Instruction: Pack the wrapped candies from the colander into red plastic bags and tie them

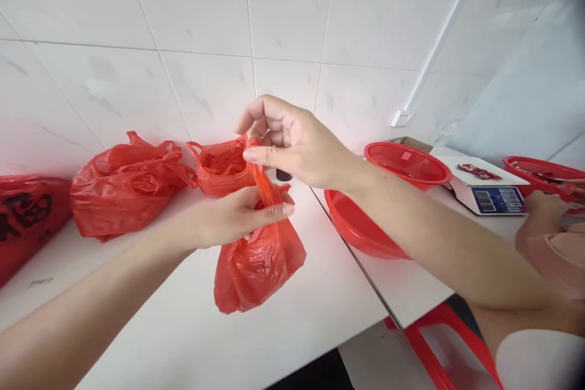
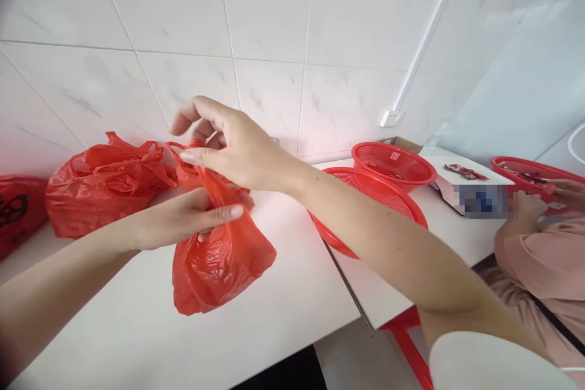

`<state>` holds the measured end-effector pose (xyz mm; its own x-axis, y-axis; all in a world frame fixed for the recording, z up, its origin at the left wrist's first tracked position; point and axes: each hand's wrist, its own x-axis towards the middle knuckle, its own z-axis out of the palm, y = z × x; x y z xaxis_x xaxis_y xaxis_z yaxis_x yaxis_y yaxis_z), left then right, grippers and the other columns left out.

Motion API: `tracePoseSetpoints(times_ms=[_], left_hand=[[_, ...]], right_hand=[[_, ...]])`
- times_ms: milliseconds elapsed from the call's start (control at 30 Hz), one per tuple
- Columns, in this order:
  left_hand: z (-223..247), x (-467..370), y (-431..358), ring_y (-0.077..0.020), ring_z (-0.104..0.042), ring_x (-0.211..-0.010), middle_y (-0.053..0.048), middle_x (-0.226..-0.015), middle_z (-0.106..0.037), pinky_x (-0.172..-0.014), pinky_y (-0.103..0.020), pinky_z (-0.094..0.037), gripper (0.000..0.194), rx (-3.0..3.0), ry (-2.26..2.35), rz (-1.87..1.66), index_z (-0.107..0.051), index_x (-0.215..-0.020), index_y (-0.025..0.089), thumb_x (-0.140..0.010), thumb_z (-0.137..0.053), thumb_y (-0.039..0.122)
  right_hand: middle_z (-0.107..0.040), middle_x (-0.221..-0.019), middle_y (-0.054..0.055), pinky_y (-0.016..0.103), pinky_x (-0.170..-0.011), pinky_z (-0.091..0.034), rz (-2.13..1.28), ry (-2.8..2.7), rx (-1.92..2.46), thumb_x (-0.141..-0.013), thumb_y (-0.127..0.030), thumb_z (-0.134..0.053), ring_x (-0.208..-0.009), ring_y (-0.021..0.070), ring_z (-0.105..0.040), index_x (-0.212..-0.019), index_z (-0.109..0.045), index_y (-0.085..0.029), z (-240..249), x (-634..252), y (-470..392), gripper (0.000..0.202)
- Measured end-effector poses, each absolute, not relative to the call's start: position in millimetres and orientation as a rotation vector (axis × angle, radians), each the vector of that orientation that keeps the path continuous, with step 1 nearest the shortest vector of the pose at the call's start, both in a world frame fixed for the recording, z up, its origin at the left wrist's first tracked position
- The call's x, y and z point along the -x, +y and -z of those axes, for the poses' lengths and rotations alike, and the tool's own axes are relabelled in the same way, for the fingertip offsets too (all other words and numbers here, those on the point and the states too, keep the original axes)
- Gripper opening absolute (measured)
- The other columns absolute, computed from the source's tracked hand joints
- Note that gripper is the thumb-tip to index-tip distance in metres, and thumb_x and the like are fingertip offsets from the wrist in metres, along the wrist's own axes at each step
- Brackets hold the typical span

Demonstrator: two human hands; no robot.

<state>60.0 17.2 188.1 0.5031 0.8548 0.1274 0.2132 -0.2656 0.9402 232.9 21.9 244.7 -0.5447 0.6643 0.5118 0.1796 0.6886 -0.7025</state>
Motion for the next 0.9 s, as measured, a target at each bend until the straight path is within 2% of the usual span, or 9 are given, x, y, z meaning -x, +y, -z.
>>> tracePoseSetpoints(times_ms=[100,233,333,467,567,667,733,800,900], left_hand=[[-186.5,-58.4,18.7,-0.0091,-0.038,-0.04,0.004,-0.048,-0.039,-0.04,-0.021,-0.034,0.037,-1.653,0.981,-0.628,-0.068,-0.076,0.021,-0.089,-0.051,0.051],[-178.6,-46.7,22.3,-0.0089,-0.03,-0.04,0.006,-0.049,-0.033,-0.042,-0.023,-0.034,0.037,-1.481,0.945,-0.748,-0.06,-0.068,0.021,-0.089,-0.051,0.051],[-171.7,-37.7,26.3,-0.0116,-0.044,-0.048,0.002,-0.053,-0.047,-0.051,-0.025,-0.044,0.039,-1.524,0.894,-0.752,-0.062,-0.068,0.019,-0.09,-0.05,0.049],[-177.0,-29.3,25.7,-0.0178,-0.062,-0.071,-0.005,-0.077,-0.067,-0.066,-0.03,-0.052,0.032,-1.681,0.792,-0.695,-0.068,-0.075,0.019,-0.092,-0.051,0.041],[-185.7,-28.3,20.2,-0.0193,-0.065,-0.082,-0.003,-0.085,-0.069,-0.072,-0.029,-0.052,0.021,-1.92,0.745,-0.561,-0.071,-0.08,0.022,-0.089,-0.056,0.033],[-182.5,-33.9,15.7,-0.0159,-0.062,-0.071,0.0,-0.076,-0.067,-0.064,-0.026,-0.05,0.015,-2.152,0.776,-0.532,-0.07,-0.087,0.022,-0.084,-0.056,0.019],[-171.5,-39.5,15.0,-0.0128,-0.056,-0.06,0.002,-0.067,-0.062,-0.055,-0.023,-0.045,0.022,-2.289,0.903,-0.633,-0.065,-0.077,0.02,-0.075,-0.049,0.005],[-157.4,-44.5,15.8,-0.011,-0.051,-0.056,0.003,-0.067,-0.06,-0.05,-0.021,-0.039,0.027,-2.427,1.089,-0.843,-0.057,-0.072,0.02,-0.066,-0.042,-0.002],[-141.9,-48.3,16.6,-0.0119,-0.057,-0.069,0.0,-0.089,-0.064,-0.056,-0.022,-0.042,0.028,-2.608,1.211,-1.14,-0.054,-0.081,0.02,-0.071,-0.04,-0.002]], right_hand=[[-0.059,-0.107,0.0,0.031,-0.077,-0.053,-0.79,-2.004,0.593,-0.083,-0.025,-0.066,-0.094,0.0149,-0.06,-0.107,-0.052,-0.027,-221.2,-227.5,30.3,0.028],[-0.064,-0.085,-0.001,0.035,-0.079,-0.052,-0.998,-2.084,0.652,-0.085,-0.031,-0.066,-0.081,0.0145,-0.063,-0.097,-0.053,-0.023,-185.3,-238.0,41.2,0.019],[-0.062,-0.079,-0.002,0.03,-0.073,-0.051,-0.984,-1.9,0.627,-0.086,-0.03,-0.065,-0.076,0.0125,-0.062,-0.085,-0.053,-0.021,-175.2,-243.0,24.2,0.015],[-0.062,-0.079,-0.003,0.024,-0.066,-0.051,-1.038,-1.939,0.469,-0.082,-0.028,-0.071,-0.072,0.0108,-0.061,-0.09,-0.06,-0.023,-180.9,-244.8,-14.2,0.015],[-0.066,-0.088,0.0,0.025,-0.066,-0.049,-0.906,-1.9,0.516,-0.088,-0.034,-0.063,-0.073,0.0114,-0.06,-0.098,-0.062,-0.024,-177.1,-244.1,-16.2,0.014],[-0.066,-0.102,0.002,0.03,-0.084,-0.048,-0.898,-1.784,0.667,-0.097,-0.039,-0.046,-0.093,0.0141,-0.061,-0.115,-0.056,-0.027,-159.0,-239.8,4.1,0.024],[-0.065,-0.102,0.002,0.034,-0.091,-0.046,-1.001,-1.796,0.758,-0.099,-0.041,-0.041,-0.099,0.0157,-0.059,-0.12,-0.054,-0.027,-144.2,-235.0,16.6,0.029],[-0.063,-0.099,0.002,0.035,-0.089,-0.046,-1.103,-1.754,0.826,-0.099,-0.042,-0.041,-0.095,0.0162,-0.059,-0.12,-0.055,-0.026,-132.2,-230.4,22.6,0.03],[-0.061,-0.097,0.002,0.033,-0.082,-0.049,-1.345,-1.676,0.751,-0.096,-0.041,-0.048,-0.088,0.0158,-0.06,-0.121,-0.054,-0.028,-122.4,-227.8,23.3,0.029]])
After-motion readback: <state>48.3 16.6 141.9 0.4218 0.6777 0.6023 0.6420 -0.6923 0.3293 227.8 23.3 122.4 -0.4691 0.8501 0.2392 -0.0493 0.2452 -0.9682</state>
